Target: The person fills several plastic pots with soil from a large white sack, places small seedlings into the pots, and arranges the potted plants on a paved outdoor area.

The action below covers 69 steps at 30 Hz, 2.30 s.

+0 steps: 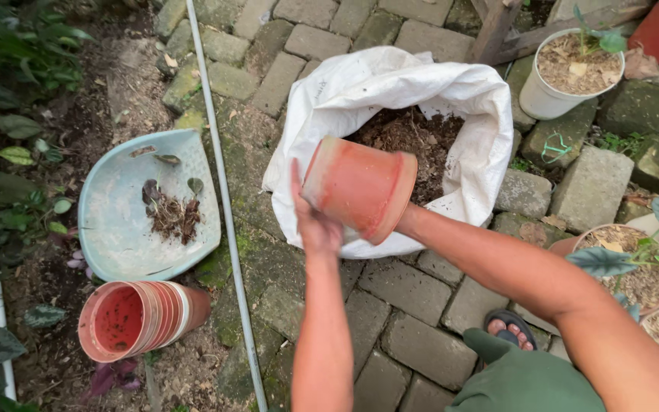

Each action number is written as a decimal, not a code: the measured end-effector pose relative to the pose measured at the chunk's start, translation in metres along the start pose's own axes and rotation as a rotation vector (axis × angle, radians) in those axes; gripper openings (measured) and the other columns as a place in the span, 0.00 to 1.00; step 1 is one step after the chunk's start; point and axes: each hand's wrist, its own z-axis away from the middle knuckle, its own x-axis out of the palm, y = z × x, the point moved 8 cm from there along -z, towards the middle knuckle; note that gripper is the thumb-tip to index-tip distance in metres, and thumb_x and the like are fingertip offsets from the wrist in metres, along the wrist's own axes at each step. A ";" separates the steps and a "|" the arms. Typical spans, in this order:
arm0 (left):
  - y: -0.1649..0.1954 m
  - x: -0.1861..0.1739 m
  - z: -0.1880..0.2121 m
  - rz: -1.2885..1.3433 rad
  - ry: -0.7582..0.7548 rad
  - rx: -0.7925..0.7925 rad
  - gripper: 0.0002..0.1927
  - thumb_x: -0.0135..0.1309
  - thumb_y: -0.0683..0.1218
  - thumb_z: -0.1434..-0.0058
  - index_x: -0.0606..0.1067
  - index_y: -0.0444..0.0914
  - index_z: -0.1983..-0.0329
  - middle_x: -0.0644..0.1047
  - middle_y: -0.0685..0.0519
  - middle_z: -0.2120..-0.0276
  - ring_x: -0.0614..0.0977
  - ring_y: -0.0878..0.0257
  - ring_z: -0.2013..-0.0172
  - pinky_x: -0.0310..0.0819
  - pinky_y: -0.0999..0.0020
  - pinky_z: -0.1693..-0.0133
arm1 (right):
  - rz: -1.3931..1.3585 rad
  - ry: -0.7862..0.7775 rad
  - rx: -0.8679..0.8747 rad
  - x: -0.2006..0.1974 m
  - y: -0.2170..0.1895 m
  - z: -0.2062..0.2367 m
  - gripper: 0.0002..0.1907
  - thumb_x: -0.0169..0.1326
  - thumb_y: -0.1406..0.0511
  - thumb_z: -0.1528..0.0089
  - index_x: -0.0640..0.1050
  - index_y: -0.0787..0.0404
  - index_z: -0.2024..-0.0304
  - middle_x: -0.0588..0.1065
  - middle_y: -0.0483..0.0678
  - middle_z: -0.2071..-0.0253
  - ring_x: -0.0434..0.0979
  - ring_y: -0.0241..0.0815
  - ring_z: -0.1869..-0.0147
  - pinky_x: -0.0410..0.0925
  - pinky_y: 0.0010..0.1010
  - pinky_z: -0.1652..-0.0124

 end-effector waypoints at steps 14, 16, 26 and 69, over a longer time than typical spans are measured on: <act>-0.012 0.005 0.007 -0.052 0.240 -0.006 0.50 0.64 0.55 0.44 0.48 0.45 0.26 0.63 0.49 0.32 0.70 0.53 0.35 0.70 0.53 0.36 | 0.131 -0.214 0.147 0.017 0.048 0.011 0.25 0.58 0.60 0.37 0.72 0.64 0.40 0.73 0.54 0.39 0.72 0.49 0.34 0.68 0.39 0.36; -0.003 0.021 0.005 -0.008 0.048 0.065 0.51 0.66 0.56 0.42 0.48 0.42 0.24 0.63 0.46 0.32 0.69 0.53 0.34 0.68 0.52 0.35 | -0.147 -0.117 0.112 0.011 0.051 0.015 0.27 0.57 0.62 0.36 0.70 0.67 0.38 0.71 0.56 0.37 0.71 0.50 0.33 0.67 0.41 0.37; -0.008 0.012 -0.016 -0.074 0.204 0.042 0.43 0.66 0.53 0.43 0.55 0.42 0.30 0.66 0.44 0.37 0.71 0.53 0.39 0.71 0.53 0.39 | -0.080 -0.131 0.117 0.012 0.072 0.011 0.27 0.59 0.64 0.39 0.70 0.68 0.39 0.71 0.56 0.39 0.71 0.50 0.37 0.67 0.41 0.39; 0.001 0.019 0.035 -0.410 0.119 0.415 0.45 0.53 0.71 0.36 0.56 0.36 0.32 0.57 0.36 0.27 0.60 0.44 0.27 0.48 0.46 0.27 | -1.009 0.275 0.625 -0.076 0.032 0.031 0.22 0.43 0.51 0.29 0.78 0.59 0.47 0.78 0.50 0.51 0.79 0.44 0.51 0.73 0.41 0.52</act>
